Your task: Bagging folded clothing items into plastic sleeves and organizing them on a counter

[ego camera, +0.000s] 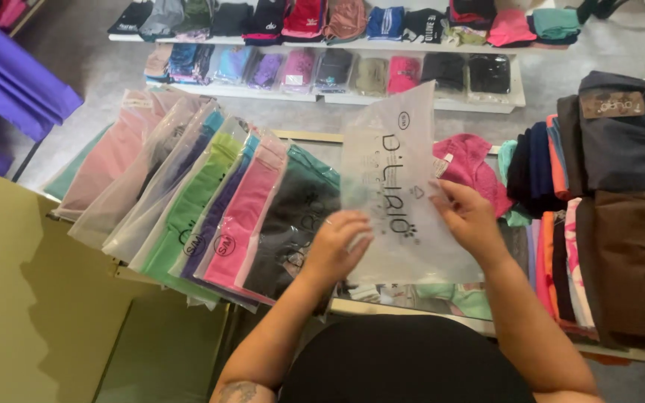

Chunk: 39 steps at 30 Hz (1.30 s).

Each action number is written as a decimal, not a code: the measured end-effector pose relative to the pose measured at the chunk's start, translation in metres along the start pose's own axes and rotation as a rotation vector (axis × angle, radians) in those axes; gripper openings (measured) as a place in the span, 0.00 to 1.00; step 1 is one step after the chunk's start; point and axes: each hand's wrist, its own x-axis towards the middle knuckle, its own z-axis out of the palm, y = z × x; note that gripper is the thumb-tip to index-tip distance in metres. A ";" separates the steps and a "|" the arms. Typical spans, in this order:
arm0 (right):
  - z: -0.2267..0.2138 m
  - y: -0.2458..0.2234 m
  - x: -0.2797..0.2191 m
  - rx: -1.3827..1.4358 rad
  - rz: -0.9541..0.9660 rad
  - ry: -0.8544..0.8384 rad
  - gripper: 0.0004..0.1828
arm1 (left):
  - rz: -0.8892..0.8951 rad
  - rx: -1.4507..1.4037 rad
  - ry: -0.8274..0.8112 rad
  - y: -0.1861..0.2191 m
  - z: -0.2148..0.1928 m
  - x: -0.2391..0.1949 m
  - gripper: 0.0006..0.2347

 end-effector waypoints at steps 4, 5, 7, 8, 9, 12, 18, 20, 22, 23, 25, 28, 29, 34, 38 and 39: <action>-0.028 -0.033 -0.008 -0.057 -0.080 0.043 0.18 | 0.061 0.046 0.112 0.009 -0.018 0.063 0.13; -0.033 -0.040 -0.010 -0.071 -0.139 0.041 0.17 | 0.089 0.072 0.172 0.011 -0.020 0.079 0.17; -0.039 -0.050 -0.013 -0.087 -0.203 0.043 0.16 | 0.122 0.098 0.236 0.012 -0.024 0.109 0.21; -0.041 -0.052 -0.016 -0.071 -0.240 0.041 0.15 | 0.122 0.051 0.273 0.014 -0.024 0.122 0.25; -0.042 -0.053 -0.018 -0.054 -0.276 0.040 0.13 | 0.123 0.003 0.310 0.015 -0.025 0.135 0.29; -0.045 -0.057 -0.023 -0.091 -0.316 0.028 0.13 | 0.093 -0.101 0.283 0.006 -0.017 0.161 0.35; -0.077 -0.043 -0.026 -0.307 -0.153 0.025 0.21 | -0.102 -0.439 0.375 -0.040 -0.039 0.176 0.05; -0.085 -0.034 -0.035 -0.163 0.068 0.143 0.15 | -0.159 -0.497 0.430 -0.044 -0.052 0.158 0.05; -0.091 -0.027 -0.037 -0.018 0.286 0.260 0.09 | -0.219 -0.559 0.486 -0.046 -0.061 0.143 0.04; -0.092 -0.024 -0.035 0.101 0.185 0.342 0.08 | -0.260 -0.535 0.542 -0.046 -0.064 0.136 0.04; -0.095 -0.025 -0.036 0.211 0.092 0.432 0.08 | -0.307 -0.520 0.585 -0.054 -0.063 0.122 0.04; -0.100 -0.027 -0.030 0.312 0.039 0.484 0.22 | -0.393 -0.690 0.788 -0.074 -0.058 0.110 0.05; -0.100 -0.022 -0.029 0.335 -0.018 0.526 0.24 | -0.391 -0.681 0.798 -0.075 -0.058 0.108 0.05; -0.096 -0.012 -0.027 0.340 -0.146 0.625 0.29 | -0.432 -0.626 0.867 -0.041 -0.052 0.108 0.04; -0.088 -0.002 -0.034 0.370 -0.182 0.622 0.25 | 0.010 0.302 0.743 0.004 -0.018 0.100 0.25; -0.085 -0.002 -0.036 0.377 -0.196 0.599 0.23 | 0.195 0.431 0.611 0.018 -0.004 0.097 0.25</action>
